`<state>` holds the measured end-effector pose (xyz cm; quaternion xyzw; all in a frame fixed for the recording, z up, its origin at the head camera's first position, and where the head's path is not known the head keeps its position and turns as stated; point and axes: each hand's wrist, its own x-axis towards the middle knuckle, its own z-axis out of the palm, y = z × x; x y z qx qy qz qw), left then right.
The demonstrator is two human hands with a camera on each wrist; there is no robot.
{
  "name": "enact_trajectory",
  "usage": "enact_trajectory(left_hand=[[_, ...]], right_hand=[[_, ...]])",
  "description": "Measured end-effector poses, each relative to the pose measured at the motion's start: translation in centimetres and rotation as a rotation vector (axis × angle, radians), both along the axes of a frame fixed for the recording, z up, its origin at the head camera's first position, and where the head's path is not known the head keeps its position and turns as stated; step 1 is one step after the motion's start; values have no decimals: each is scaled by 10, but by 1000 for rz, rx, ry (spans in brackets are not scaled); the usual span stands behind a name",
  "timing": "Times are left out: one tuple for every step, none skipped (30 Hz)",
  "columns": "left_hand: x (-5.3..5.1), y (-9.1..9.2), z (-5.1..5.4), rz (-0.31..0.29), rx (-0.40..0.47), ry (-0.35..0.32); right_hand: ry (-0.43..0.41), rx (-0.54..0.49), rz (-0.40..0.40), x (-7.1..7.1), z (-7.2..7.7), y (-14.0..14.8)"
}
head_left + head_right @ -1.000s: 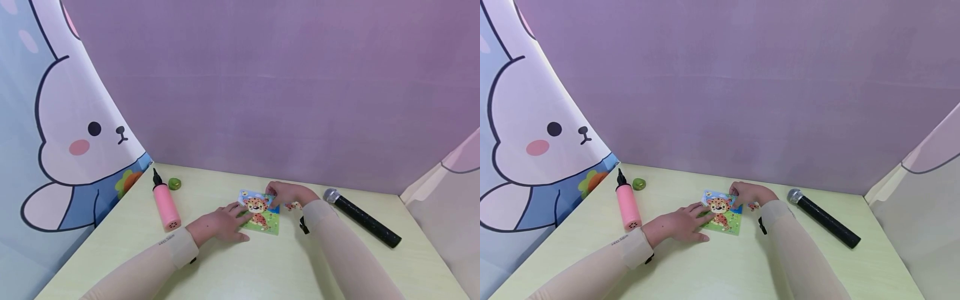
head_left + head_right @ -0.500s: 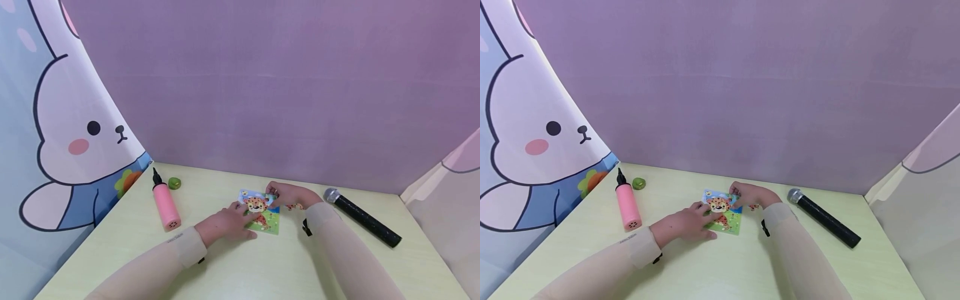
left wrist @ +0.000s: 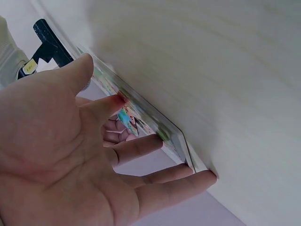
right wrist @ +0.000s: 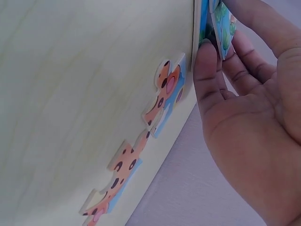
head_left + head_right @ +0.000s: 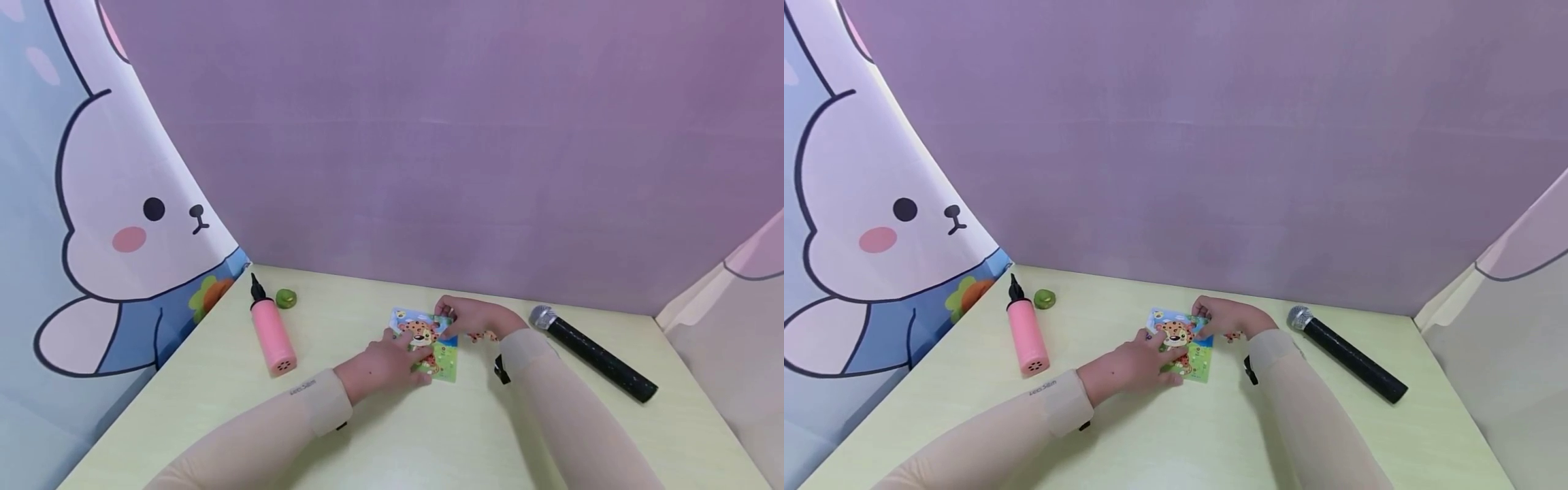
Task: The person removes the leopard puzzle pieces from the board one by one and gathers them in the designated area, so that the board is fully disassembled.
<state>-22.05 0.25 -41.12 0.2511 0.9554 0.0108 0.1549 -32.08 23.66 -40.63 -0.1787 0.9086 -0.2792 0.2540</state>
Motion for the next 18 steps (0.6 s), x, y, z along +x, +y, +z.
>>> enact_trajectory(left_hand=[[0, 0, -1, 0, 0, 2], [0, 0, -1, 0, 2, 3], [1, 0, -1, -2, 1, 6], [1, 1, -2, -3, -1, 9], [1, 1, -1, -3, -2, 10], [1, 1, -1, -6, -4, 12], [2, 1, -1, -6, -5, 12], [2, 1, 0, -7, -5, 13], [2, 1, 1, -9, -9, 14], [3, 1, 1, -9, -9, 13], [3, 1, 2, -9, -11, 11], [4, 1, 2, -9, -13, 13], [4, 1, 3, -9, -13, 14], [4, 1, 3, -9, -14, 14], [4, 1, 2, -9, -14, 15], [4, 0, 2, -9, -14, 16], [4, 0, 2, -9, -14, 16], [4, 0, 2, -9, -13, 17]], right_hand=[[1, -1, 6, -1, 0, 0], [3, -2, 11, -1, 0, 0], [8, -4, 20, -2, 0, 1], [14, -8, 26, -3, -1, 1], [21, -10, 32, -4, -1, 1], [32, -7, 36, -6, -1, 2], [39, -8, 42, -7, -1, 2], [41, -7, 40, -8, -2, 3], [41, -9, 39, -9, -2, 3], [40, -9, 36, -11, -2, 3], [37, -10, 32, -12, -2, 4], [33, -10, 29, -12, -2, 4], [25, -16, 27, -13, -2, 4], [21, -18, 18, -13, -2, 3], [17, -25, 17, -13, -2, 3], [12, -30, 11, -13, -2, 2], [5, -36, 4, -12, -2, 2], [1, -42, 0, -12, -2, 2]])
